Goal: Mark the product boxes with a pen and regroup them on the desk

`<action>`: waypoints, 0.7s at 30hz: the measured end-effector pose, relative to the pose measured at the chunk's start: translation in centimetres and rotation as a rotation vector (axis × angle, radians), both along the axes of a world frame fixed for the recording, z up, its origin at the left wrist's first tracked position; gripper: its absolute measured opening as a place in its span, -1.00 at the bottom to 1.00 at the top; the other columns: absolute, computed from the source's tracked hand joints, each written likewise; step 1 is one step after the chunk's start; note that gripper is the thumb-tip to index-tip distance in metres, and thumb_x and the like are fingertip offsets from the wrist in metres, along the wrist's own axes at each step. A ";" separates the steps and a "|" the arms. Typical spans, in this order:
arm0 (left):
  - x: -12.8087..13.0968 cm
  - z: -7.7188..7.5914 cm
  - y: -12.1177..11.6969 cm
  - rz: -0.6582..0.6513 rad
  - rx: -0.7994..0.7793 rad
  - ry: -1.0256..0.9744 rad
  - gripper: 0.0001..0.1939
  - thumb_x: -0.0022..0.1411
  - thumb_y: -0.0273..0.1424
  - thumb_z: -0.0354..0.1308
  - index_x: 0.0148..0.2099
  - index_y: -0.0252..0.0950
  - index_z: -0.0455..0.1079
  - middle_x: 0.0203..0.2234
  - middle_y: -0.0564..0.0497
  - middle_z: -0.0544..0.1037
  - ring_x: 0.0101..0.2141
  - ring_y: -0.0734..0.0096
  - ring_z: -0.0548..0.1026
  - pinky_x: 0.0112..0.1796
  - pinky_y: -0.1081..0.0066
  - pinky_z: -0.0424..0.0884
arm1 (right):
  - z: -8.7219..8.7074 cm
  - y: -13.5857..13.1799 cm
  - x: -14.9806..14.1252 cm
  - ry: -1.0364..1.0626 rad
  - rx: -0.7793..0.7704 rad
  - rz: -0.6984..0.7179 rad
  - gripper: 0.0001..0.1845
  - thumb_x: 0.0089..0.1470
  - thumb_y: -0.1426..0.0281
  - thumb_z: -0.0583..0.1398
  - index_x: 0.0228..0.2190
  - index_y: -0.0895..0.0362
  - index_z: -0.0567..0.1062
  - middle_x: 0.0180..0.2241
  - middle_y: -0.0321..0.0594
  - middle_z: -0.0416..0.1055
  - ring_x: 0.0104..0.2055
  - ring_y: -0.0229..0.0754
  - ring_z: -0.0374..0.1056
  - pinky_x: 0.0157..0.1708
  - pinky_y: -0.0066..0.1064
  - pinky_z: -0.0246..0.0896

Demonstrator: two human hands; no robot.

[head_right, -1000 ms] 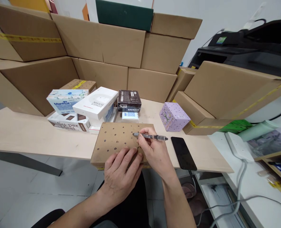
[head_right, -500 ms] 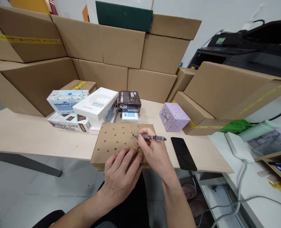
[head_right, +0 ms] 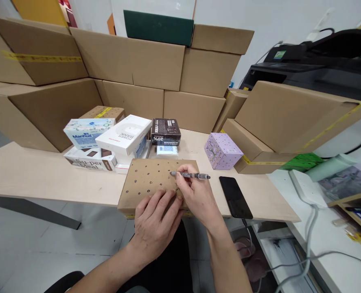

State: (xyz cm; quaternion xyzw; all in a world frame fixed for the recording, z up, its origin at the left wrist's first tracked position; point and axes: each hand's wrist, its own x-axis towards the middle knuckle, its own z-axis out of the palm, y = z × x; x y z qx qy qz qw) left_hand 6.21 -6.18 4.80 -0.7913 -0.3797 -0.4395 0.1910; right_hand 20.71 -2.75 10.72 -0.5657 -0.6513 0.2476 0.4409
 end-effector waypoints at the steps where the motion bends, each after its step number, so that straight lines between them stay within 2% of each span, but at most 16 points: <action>1: 0.0 0.0 0.0 0.001 0.002 -0.001 -0.67 0.25 -0.44 0.23 0.07 -0.30 0.49 -0.05 -0.04 0.63 -0.05 0.17 0.53 -0.03 0.18 0.22 | 0.0 0.0 0.0 0.001 0.000 0.008 -0.79 0.28 0.20 0.09 -0.27 0.07 0.39 -0.42 -0.32 0.44 -0.40 -0.27 0.38 -0.37 -0.43 0.27; 4: 0.1 0.1 0.0 0.010 0.005 -0.008 -0.69 0.25 -0.42 0.24 0.05 -0.29 0.49 -0.07 -0.03 0.64 -0.06 0.18 0.53 -0.03 0.19 0.21 | 0.0 -0.1 -0.2 0.046 0.011 0.027 -0.77 0.27 0.19 0.10 -0.28 0.09 0.40 -0.42 -0.30 0.46 -0.40 -0.26 0.40 -0.37 -0.44 0.30; 6: 0.1 0.2 -0.1 0.017 0.000 -0.016 -0.73 0.25 -0.41 0.25 0.01 -0.27 0.51 -0.08 -0.01 0.64 -0.07 0.19 0.54 -0.03 0.20 0.21 | -0.1 -0.3 -0.2 0.151 0.067 0.000 -0.77 0.26 0.18 0.13 -0.26 0.09 0.40 -0.43 -0.31 0.47 -0.42 -0.27 0.41 -0.39 -0.44 0.33; 9: 0.2 0.4 -0.2 0.019 -0.016 -0.012 -0.78 0.26 -0.40 0.25 -0.03 -0.24 0.52 -0.09 0.01 0.64 -0.06 0.21 0.54 -0.04 0.21 0.21 | -0.5 -0.5 0.7 0.311 0.271 -0.163 -0.78 0.24 0.20 0.16 -0.19 0.07 0.40 -0.37 -0.30 0.51 -0.42 -0.29 0.43 -0.37 -0.43 0.38; 11: 0.1 0.5 -0.2 0.017 -0.018 -0.009 -0.79 0.27 -0.40 0.25 -0.03 -0.24 0.52 -0.09 0.01 0.64 -0.06 0.21 0.54 -0.06 0.22 0.21 | -1.2 -0.6 2.3 0.308 0.402 -0.322 -0.76 0.23 0.21 0.18 -0.12 0.06 0.41 -0.28 -0.25 0.53 -0.41 -0.29 0.44 -0.33 -0.39 0.40; 13: 0.1 0.6 -0.2 0.013 -0.016 -0.010 -0.79 0.27 -0.40 0.24 -0.04 -0.24 0.51 -0.09 0.01 0.64 -0.06 0.21 0.54 -0.06 0.22 0.21 | -2.4 -0.6 4.4 0.187 0.440 -0.434 -0.72 0.22 0.23 0.18 -0.07 0.06 0.44 -0.20 -0.20 0.53 -0.35 -0.24 0.46 -0.26 -0.32 0.41; 14: 0.1 0.6 -0.2 0.012 -0.015 -0.013 -0.80 0.27 -0.41 0.24 -0.04 -0.25 0.51 -0.09 0.00 0.64 -0.06 0.20 0.54 -0.06 0.21 0.21 | -3.1 -0.5 5.6 0.079 0.418 -0.442 -0.72 0.21 0.24 0.18 -0.08 0.07 0.47 -0.18 -0.18 0.53 -0.28 -0.19 0.48 -0.20 -0.27 0.41; 16: 0.1 0.5 -0.2 0.011 -0.016 -0.017 -0.80 0.28 -0.41 0.23 -0.04 -0.25 0.51 -0.09 -0.01 0.64 -0.05 0.19 0.54 -0.05 0.21 0.21 | -4.7 -0.3 7.6 -0.184 0.353 -0.337 -0.73 0.22 0.32 0.14 -0.08 0.08 0.52 -0.09 -0.13 0.53 -0.07 -0.09 0.46 -0.02 -0.18 0.35; 18: 0.2 0.4 -0.2 0.014 -0.015 -0.025 -0.79 0.28 -0.41 0.23 -0.03 -0.25 0.51 -0.09 -0.01 0.64 -0.05 0.19 0.54 -0.05 0.21 0.20 | -6.3 0.0 8.9 -0.422 0.254 -0.195 -0.66 0.18 0.44 0.10 -0.03 0.09 0.52 0.00 -0.10 0.50 0.03 -0.03 0.40 0.04 -0.13 0.31; 21: 0.2 0.4 -0.1 0.010 -0.008 -0.028 -0.79 0.27 -0.42 0.24 -0.03 -0.25 0.51 -0.09 0.00 0.64 -0.06 0.19 0.54 -0.05 0.21 0.20 | -8.0 0.6 9.3 -0.681 0.118 -0.086 -0.51 0.06 0.56 0.11 0.03 0.09 0.50 0.05 -0.06 0.47 -0.01 0.01 0.36 -0.04 -0.15 0.34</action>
